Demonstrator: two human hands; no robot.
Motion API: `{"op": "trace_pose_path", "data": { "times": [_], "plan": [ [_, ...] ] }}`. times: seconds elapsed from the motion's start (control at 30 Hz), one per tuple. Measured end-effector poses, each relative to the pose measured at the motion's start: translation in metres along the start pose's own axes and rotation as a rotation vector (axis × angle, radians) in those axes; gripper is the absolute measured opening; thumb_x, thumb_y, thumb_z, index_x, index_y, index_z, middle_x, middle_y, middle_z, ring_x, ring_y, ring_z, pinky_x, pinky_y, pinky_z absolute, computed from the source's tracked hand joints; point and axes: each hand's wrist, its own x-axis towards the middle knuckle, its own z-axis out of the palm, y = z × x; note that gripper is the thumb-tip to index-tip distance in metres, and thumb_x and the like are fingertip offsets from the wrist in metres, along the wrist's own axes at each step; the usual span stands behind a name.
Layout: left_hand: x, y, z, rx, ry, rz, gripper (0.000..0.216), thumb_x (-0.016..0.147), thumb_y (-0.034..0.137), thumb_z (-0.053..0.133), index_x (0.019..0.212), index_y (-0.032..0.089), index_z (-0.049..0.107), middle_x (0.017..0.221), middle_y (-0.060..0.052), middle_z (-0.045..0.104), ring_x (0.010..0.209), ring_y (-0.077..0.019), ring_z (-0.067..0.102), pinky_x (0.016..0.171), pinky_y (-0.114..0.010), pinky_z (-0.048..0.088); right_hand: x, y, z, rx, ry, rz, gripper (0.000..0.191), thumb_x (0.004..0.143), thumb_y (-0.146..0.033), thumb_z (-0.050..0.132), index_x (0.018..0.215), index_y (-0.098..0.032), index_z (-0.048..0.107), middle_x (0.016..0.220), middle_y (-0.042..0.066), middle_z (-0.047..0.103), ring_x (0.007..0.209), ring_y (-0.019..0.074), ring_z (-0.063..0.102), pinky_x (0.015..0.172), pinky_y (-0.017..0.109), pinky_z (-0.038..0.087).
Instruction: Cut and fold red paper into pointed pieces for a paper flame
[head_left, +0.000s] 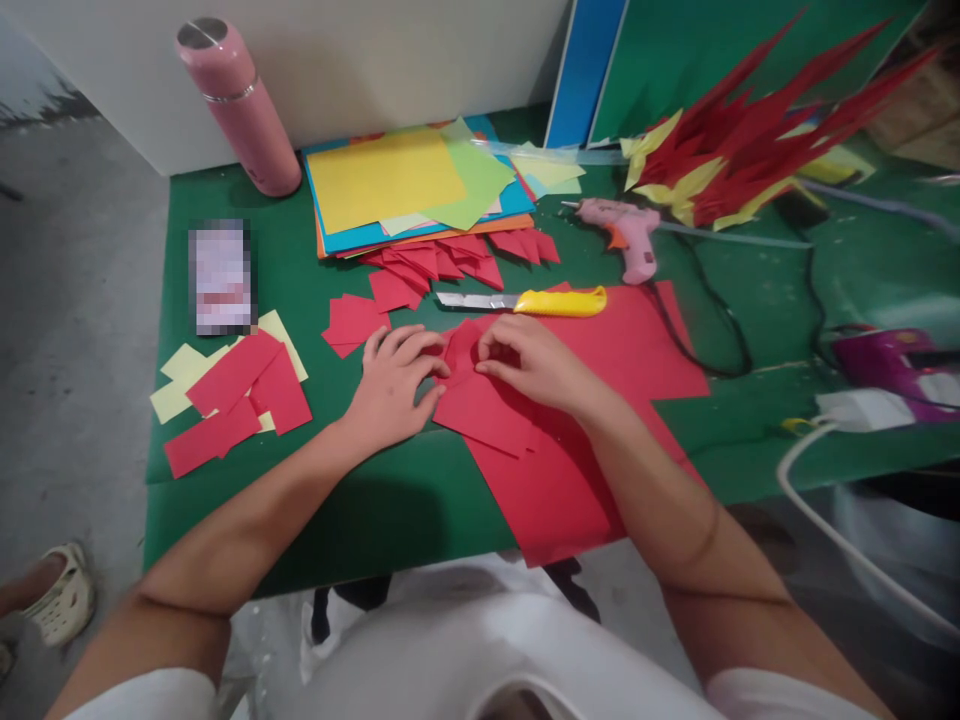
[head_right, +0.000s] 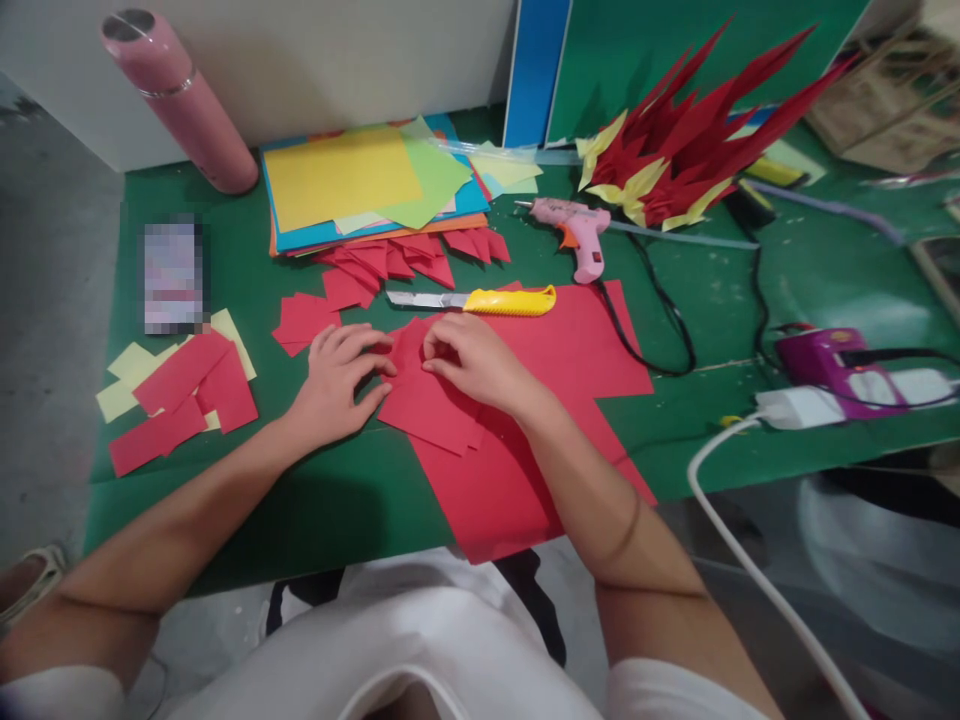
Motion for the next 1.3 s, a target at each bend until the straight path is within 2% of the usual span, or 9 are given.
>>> {"op": "trace_pose_path", "data": {
  "times": [0.13,0.23,0.4,0.57,0.7,0.83,1.07,1.23,1.3],
  "plan": [
    [0.000,0.000,-0.001,-0.023,-0.060,0.089,0.019,0.094,0.019,0.049,0.101,0.023,0.067,0.129,-0.004,0.066,0.142,-0.0271,0.041,0.117,-0.054,0.022,0.001,0.002,0.000,0.008,-0.004,-0.052,0.009,0.088,-0.017,0.061,0.080,-0.021,0.060,0.080,0.003,0.064,0.077,0.0187,0.056,0.071,0.032,0.040],
    [0.000,-0.001,-0.001,-0.045,-0.085,0.082,0.021,0.095,0.018,0.049,0.102,0.023,0.068,0.124,-0.004,0.070,0.140,-0.0273,0.044,0.118,-0.056,0.021,0.001,0.002,0.001,-0.025,0.011,-0.122,0.010,0.090,-0.019,0.061,0.080,-0.021,0.062,0.080,0.003,0.066,0.080,0.0196,0.058,0.074,0.034,0.040],
    [-0.001,-0.007,0.001,-0.088,-0.036,0.104,0.021,0.097,0.026,0.053,0.100,0.023,0.073,0.118,-0.005,0.071,0.135,-0.0267,0.051,0.117,-0.056,0.024,-0.001,-0.001,0.002,-0.142,0.057,-0.179,0.018,0.095,-0.018,0.053,0.086,-0.022,0.068,0.082,0.005,0.065,0.082,0.0215,0.059,0.074,0.036,0.043],
    [-0.001,-0.009,0.002,-0.079,-0.060,0.194,0.029,0.101,0.030,0.047,0.105,0.022,0.075,0.109,-0.006,0.071,0.128,-0.0233,0.057,0.116,-0.051,0.029,-0.002,0.005,0.000,-0.272,0.228,-0.059,0.021,0.096,-0.021,0.049,0.102,-0.021,0.069,0.094,0.010,0.066,0.091,0.0261,0.061,0.081,0.042,0.047],
    [-0.001,-0.007,0.001,-0.039,-0.086,0.241,0.032,0.103,0.032,0.043,0.111,0.022,0.073,0.116,-0.007,0.070,0.119,-0.0223,0.060,0.115,-0.053,0.027,-0.002,0.010,0.002,-0.308,0.221,-0.003,0.022,0.096,-0.027,0.051,0.105,-0.021,0.070,0.095,0.011,0.067,0.092,0.0282,0.062,0.082,0.045,0.049],
    [-0.002,-0.005,0.000,0.021,-0.153,0.289,0.034,0.104,0.034,0.040,0.123,0.027,0.068,0.132,-0.005,0.066,0.123,-0.0238,0.055,0.114,-0.054,0.025,-0.001,0.004,0.005,-0.231,0.226,0.032,0.020,0.093,-0.030,0.056,0.105,-0.021,0.070,0.098,0.011,0.068,0.094,0.0282,0.063,0.082,0.045,0.050],
    [-0.003,-0.005,0.002,0.143,-0.184,0.364,0.040,0.106,0.039,0.034,0.134,0.026,0.060,0.138,-0.003,0.063,0.126,-0.0247,0.052,0.115,-0.053,0.025,0.003,-0.004,0.013,-0.014,0.240,0.099,0.009,0.085,-0.023,0.064,0.094,-0.023,0.067,0.091,0.005,0.072,0.081,0.0218,0.062,0.073,0.037,0.050],
    [-0.003,-0.006,0.004,0.191,-0.219,0.359,0.042,0.105,0.043,0.034,0.139,0.030,0.056,0.141,-0.001,0.060,0.138,-0.0289,0.043,0.119,-0.057,0.021,0.006,-0.005,0.020,0.046,0.300,0.164,0.016,0.083,-0.019,0.065,0.098,-0.022,0.069,0.079,0.002,0.069,0.072,0.0187,0.061,0.068,0.033,0.048],
    [-0.003,-0.006,0.004,0.199,-0.235,0.346,0.042,0.104,0.044,0.038,0.140,0.032,0.055,0.141,0.000,0.060,0.141,-0.0307,0.040,0.120,-0.058,0.020,0.007,-0.005,0.022,0.033,0.307,0.164,0.013,0.084,-0.020,0.065,0.096,-0.023,0.070,0.078,0.002,0.069,0.071,0.0184,0.060,0.069,0.034,0.048]
  ]
}}
